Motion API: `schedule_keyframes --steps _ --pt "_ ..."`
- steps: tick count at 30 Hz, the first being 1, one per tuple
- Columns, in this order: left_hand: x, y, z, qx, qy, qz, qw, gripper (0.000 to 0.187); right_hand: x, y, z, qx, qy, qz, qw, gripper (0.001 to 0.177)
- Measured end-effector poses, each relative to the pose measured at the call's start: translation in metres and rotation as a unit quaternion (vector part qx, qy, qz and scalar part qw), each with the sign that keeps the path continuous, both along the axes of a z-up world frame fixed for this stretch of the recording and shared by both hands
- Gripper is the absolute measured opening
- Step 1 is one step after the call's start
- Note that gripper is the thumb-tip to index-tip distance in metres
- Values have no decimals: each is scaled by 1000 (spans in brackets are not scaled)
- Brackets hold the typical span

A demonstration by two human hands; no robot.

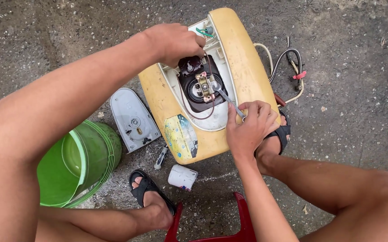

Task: Disassembling and cleaning the internal components of a water heater using a screwdriver and a wrench.

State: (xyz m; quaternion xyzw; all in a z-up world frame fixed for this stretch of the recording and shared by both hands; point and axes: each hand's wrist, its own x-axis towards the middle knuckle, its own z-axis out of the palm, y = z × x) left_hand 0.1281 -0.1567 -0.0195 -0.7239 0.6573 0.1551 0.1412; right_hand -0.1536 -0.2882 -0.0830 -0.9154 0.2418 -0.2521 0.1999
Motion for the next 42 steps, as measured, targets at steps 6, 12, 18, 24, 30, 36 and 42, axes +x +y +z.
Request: schedule_keyframes --steps 6,12,18,24,30,36,42 --pt "2 4 -2 -15 -4 7 1000 38 0 0 1 -1 -1 2 1000 30" --pt "9 3 -2 -15 18 24 999 40 0 1 3 -3 -9 0 1000 29" --pt "11 4 -4 -42 20 29 999 39 0 0 1 -11 -9 -2 1000 30" --pt "-3 2 21 -19 66 73 995 38 0 1 1 -25 -9 -8 1000 30" --pt "-3 9 -22 -1 4 84 996 58 5 0 -13 -14 -54 -32 998 32" --pt "-28 17 24 -47 98 198 974 73 4 1 -15 -9 -43 -36 998 31" --pt "-46 52 10 -314 208 391 840 46 4 2 -12 -12 -32 -45 998 33"
